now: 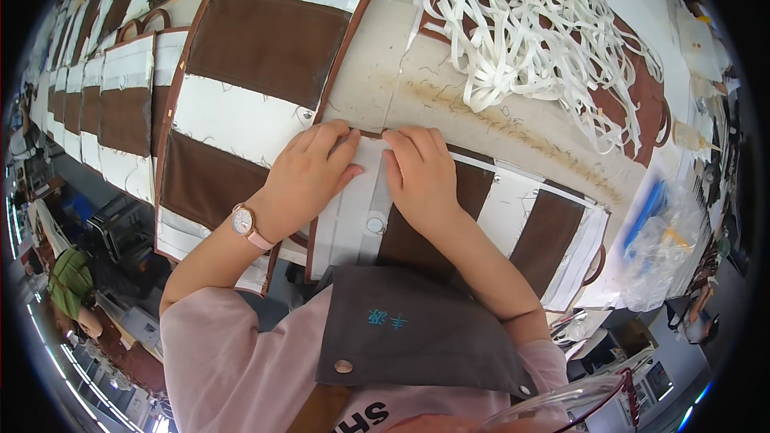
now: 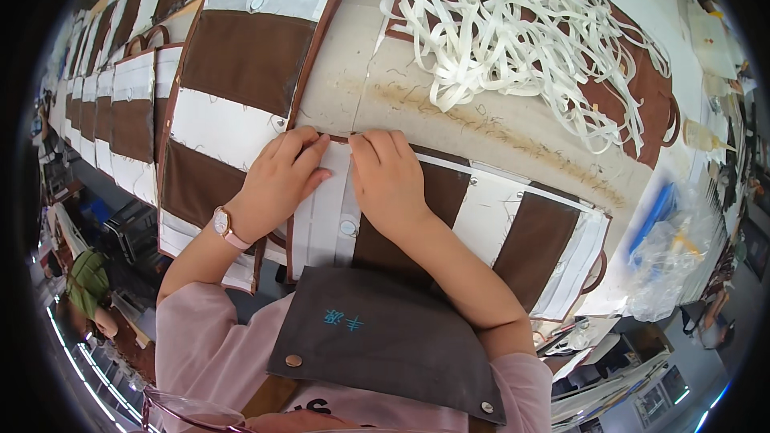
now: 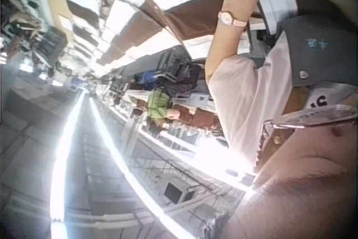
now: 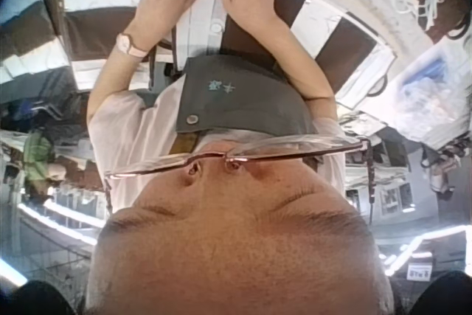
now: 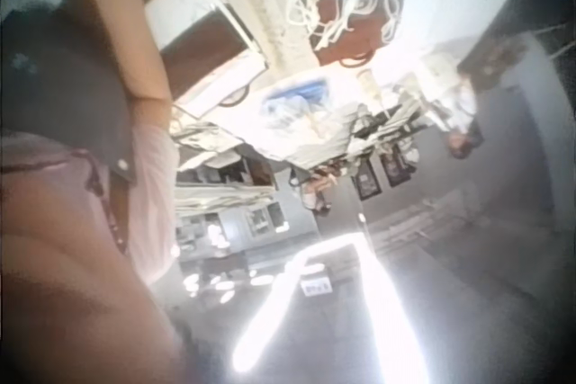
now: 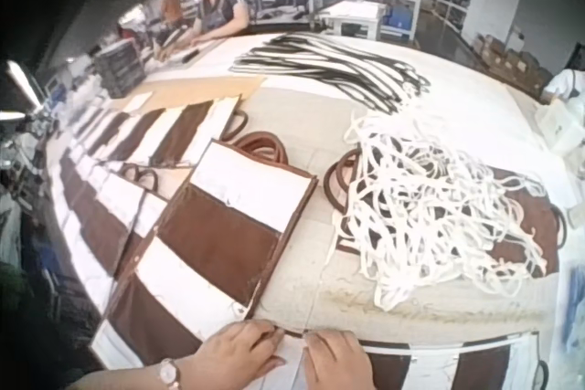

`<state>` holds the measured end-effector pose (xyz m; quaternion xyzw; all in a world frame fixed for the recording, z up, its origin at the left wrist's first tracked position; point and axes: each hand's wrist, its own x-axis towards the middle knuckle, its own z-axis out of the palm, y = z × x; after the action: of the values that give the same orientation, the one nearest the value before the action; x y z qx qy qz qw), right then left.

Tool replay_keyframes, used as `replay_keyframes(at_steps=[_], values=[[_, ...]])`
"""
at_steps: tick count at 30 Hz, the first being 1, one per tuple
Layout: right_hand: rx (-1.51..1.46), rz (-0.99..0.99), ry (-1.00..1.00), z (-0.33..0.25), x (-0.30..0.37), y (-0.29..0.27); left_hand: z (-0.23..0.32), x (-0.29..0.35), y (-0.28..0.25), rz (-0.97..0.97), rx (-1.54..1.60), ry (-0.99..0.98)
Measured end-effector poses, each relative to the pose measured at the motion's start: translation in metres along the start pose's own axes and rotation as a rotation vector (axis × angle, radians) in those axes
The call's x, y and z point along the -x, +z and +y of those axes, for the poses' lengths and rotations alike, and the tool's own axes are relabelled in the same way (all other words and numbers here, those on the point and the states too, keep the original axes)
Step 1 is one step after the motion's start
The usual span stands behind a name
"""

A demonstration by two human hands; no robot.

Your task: The person assembles brown and white tote bags by hand. They align white elastic straps onto the bag fabric, secure them with a hammer and metal fasteners, and trim excess strap material with scissors. The person works on multiple bag units sequentially on a workbench.

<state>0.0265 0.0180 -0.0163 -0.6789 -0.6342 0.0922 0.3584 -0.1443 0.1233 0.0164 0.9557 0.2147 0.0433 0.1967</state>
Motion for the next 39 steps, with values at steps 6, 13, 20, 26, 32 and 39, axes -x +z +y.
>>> replay_keyframes(at_steps=[6, 13, 20, 26, 32, 39], values=[[0.049, -0.116, -0.075, 0.004, -0.003, -0.005, 0.004, 0.001, -0.004, -0.013, -0.004, -0.024], [0.076, -0.149, -0.203, 0.014, -0.001, -0.01, 0.012, 0.0, -0.001, 0.021, -0.013, -0.021], [-0.026, -0.064, 0.106, 0.02, -0.015, -0.021, 0.012, 0.0, 0.001, -0.003, -0.048, -0.007], [0.015, -0.23, 0.181, 0.007, -0.025, -0.011, 0.011, 0.001, 0.0, -0.01, -0.037, -0.003], [0.089, -0.226, 0.169, 0.007, -0.029, -0.003, 0.012, 0.001, 0.0, 0.001, -0.041, 0.009], [0.022, -0.254, 0.241, 0.011, -0.032, -0.015, 0.013, 0.004, 0.004, 0.038, -0.102, 0.035]])
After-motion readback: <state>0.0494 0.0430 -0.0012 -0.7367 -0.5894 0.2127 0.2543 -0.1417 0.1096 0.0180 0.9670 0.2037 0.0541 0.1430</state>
